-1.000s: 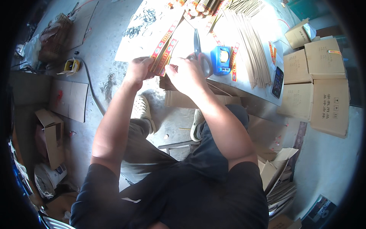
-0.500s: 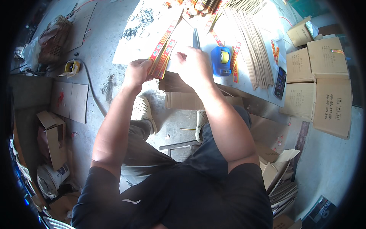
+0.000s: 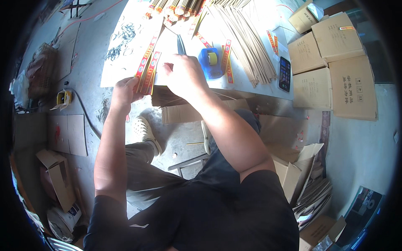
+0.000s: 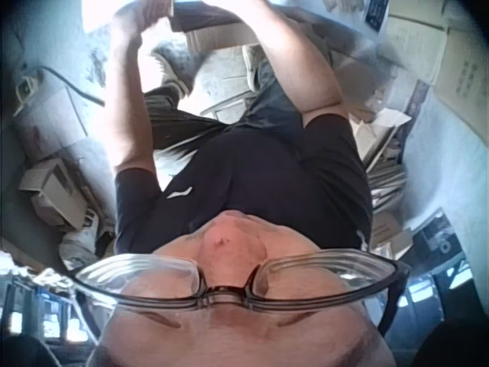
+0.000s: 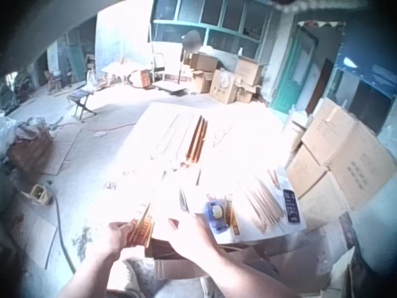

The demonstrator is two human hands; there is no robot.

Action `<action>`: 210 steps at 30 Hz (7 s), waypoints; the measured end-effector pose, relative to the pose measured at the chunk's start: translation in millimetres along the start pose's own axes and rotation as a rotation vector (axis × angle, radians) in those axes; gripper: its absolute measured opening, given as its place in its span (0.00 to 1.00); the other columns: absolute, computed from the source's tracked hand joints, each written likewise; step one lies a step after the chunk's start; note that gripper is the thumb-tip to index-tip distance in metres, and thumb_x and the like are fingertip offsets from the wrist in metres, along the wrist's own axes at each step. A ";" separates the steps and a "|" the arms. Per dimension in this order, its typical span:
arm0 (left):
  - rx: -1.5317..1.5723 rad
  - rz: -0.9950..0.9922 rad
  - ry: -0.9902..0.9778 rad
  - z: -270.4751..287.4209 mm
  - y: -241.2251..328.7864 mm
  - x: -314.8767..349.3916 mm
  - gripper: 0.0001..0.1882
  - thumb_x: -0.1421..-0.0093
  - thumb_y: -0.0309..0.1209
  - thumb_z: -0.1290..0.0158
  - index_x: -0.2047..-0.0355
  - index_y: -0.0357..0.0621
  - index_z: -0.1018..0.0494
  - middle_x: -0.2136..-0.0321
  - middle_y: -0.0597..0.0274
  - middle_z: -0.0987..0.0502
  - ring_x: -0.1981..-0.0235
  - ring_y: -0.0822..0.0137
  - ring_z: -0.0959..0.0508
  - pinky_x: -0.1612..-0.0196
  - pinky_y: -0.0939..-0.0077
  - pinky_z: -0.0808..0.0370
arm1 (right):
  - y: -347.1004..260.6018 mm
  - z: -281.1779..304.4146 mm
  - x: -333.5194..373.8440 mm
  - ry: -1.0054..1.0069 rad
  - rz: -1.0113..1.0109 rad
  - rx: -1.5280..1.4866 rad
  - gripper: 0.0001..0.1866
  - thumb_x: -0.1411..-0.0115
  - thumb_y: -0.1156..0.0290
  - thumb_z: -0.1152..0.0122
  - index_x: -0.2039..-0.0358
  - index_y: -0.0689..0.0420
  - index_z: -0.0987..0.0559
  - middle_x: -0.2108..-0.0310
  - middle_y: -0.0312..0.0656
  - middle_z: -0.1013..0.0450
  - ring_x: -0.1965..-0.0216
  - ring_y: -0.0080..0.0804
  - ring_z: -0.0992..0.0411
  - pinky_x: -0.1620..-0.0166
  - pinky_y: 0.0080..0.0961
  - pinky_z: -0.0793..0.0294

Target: The person sits on the floor and assembles incense sticks by wrapping a red and gold paper strip around a bundle of sticks. They use scissors to trim the excess paper and a tape dispenser to secure the wrapping. The person then places the finished bundle on the table and repeats the process with another bundle.

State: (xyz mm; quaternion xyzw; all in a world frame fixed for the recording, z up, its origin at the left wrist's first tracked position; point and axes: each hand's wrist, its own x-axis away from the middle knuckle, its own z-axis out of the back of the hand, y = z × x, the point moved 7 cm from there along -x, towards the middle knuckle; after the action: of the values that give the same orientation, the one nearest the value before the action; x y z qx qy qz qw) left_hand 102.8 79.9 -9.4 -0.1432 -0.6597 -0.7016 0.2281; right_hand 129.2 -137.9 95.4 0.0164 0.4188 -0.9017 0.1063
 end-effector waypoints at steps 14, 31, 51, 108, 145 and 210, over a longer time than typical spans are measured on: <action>-0.237 -0.036 0.126 31.2 0.7 -10.1 0.16 0.31 0.33 0.52 0.63 0.34 0.18 0.69 0.53 0.14 0.72 0.63 0.13 0.69 0.73 0.21 | 135.8 120.7 -41.5 0.101 -0.675 0.646 0.20 0.37 0.57 0.32 0.56 0.61 0.14 0.56 0.55 0.17 0.54 0.48 0.17 0.50 0.40 0.18; 0.160 0.059 -0.020 31.5 -5.3 -2.1 0.16 0.31 0.31 0.50 0.59 0.25 0.22 0.64 0.42 0.15 0.66 0.56 0.13 0.61 0.66 0.15 | 152.6 136.3 -60.8 0.311 -0.433 0.388 0.12 0.41 0.61 0.36 0.62 0.51 0.11 0.65 0.50 0.16 0.61 0.44 0.16 0.55 0.35 0.19; 0.280 0.066 -0.034 34.4 -12.0 -11.3 0.16 0.32 0.30 0.48 0.55 0.25 0.24 0.65 0.46 0.17 0.69 0.58 0.15 0.64 0.60 0.13 | 28.8 -106.5 -37.3 -0.314 -0.506 -0.903 0.05 0.34 0.74 0.35 0.62 0.63 0.17 0.71 0.40 0.21 0.75 0.18 0.27 0.76 0.13 0.34; 0.277 0.113 -0.124 27.7 -0.8 2.8 0.18 0.28 0.32 0.51 0.49 0.26 0.25 0.59 0.46 0.17 0.64 0.60 0.14 0.59 0.64 0.14 | 32.9 -108.2 -70.6 -0.002 -0.211 -0.117 0.12 0.40 0.75 0.28 0.65 0.63 0.25 0.71 0.45 0.20 0.71 0.27 0.20 0.68 0.29 0.20; 0.364 -0.069 -0.109 19.0 -1.1 85.8 0.14 0.26 0.34 0.50 0.63 0.33 0.25 0.77 0.64 0.27 0.80 0.74 0.30 0.72 0.71 0.21 | -2.4 -137.6 -58.2 -0.220 -0.656 -1.796 0.12 0.26 0.63 0.43 0.56 0.60 0.25 0.60 0.50 0.22 0.60 0.39 0.20 0.57 0.32 0.16; 0.116 -0.207 -0.540 -41.8 73.7 26.5 0.15 0.23 0.34 0.54 0.58 0.34 0.23 0.62 0.54 0.16 0.67 0.68 0.16 0.66 0.72 0.18 | 54.3 8.9 87.2 -0.402 -0.633 -1.022 0.18 0.30 0.59 0.38 0.50 0.60 0.22 0.65 0.41 0.22 0.67 0.29 0.22 0.65 0.26 0.23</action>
State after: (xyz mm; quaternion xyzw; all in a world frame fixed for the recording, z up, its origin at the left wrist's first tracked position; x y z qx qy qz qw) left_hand 121.7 33.1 63.6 -0.2435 -0.7467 -0.6186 -0.0207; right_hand 55.7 -194.1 49.9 -0.3308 0.7529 -0.5611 -0.0942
